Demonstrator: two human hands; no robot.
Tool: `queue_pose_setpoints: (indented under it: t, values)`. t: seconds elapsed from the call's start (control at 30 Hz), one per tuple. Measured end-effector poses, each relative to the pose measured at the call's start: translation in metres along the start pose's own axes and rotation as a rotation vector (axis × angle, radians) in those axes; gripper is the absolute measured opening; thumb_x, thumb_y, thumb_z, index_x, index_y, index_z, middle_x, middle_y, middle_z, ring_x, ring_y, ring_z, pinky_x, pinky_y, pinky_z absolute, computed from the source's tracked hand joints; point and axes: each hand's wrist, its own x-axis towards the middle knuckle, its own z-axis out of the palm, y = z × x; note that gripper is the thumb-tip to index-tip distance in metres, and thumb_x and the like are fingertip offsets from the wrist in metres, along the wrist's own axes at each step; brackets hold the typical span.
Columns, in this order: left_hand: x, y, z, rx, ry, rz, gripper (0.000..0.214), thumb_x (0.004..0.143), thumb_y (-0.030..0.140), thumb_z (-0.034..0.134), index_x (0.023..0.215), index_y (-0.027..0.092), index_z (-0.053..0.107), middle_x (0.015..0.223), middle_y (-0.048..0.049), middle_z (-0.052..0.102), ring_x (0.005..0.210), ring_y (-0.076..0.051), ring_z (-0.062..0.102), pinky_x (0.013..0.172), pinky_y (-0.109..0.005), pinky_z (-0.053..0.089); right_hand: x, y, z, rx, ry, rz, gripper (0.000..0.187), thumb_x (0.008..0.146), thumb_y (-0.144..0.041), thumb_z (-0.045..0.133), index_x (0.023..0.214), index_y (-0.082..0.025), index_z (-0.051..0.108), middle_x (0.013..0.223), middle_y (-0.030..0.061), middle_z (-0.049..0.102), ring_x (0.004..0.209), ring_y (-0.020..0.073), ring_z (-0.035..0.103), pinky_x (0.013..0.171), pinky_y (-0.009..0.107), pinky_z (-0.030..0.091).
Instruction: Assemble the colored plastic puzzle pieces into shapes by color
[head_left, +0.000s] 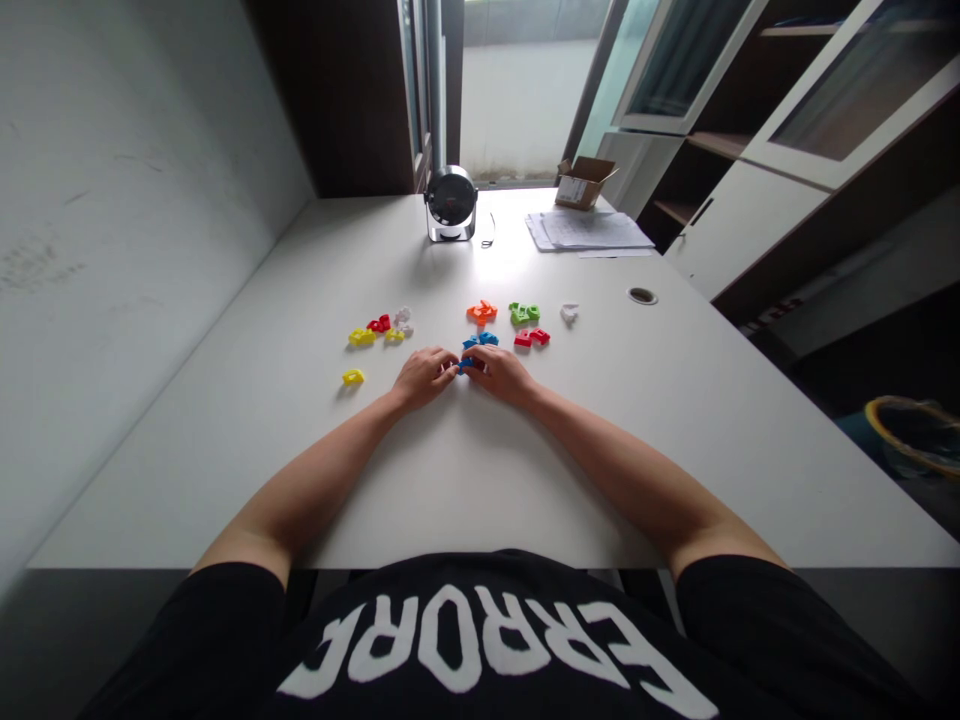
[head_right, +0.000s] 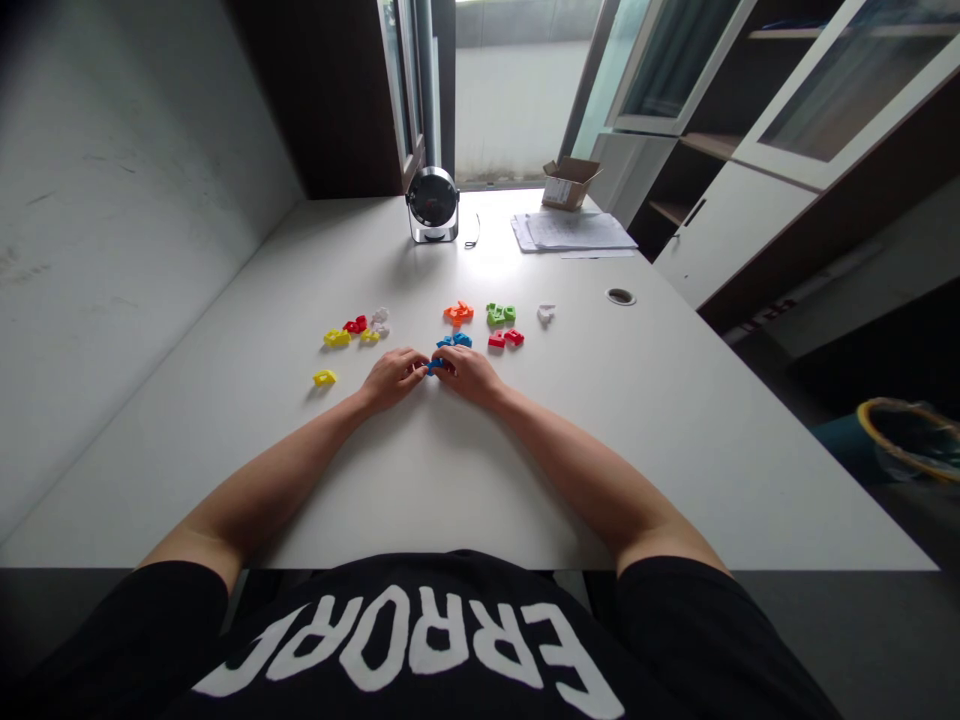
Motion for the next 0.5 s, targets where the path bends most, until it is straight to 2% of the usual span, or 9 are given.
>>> queue_pose_setpoints:
  t: [0.5]
  values:
    - [-0.0002,0.0022,-0.0009,-0.001,-0.011,0.020,0.025,0.101,0.040,0.062,0.113,0.024,0.075,0.102,-0.0040,0.075,0.088,-0.020,0.066,0.090,-0.038,0.049,-0.0011,0.0051,0.0027,-0.016,-0.017,0.058,0.015,0.098,-0.036,0.071,0.096,-0.021,0.071,0.074,-0.0008,0.065,0.065,0.0144,0.051,0.064,0.026,0.034]
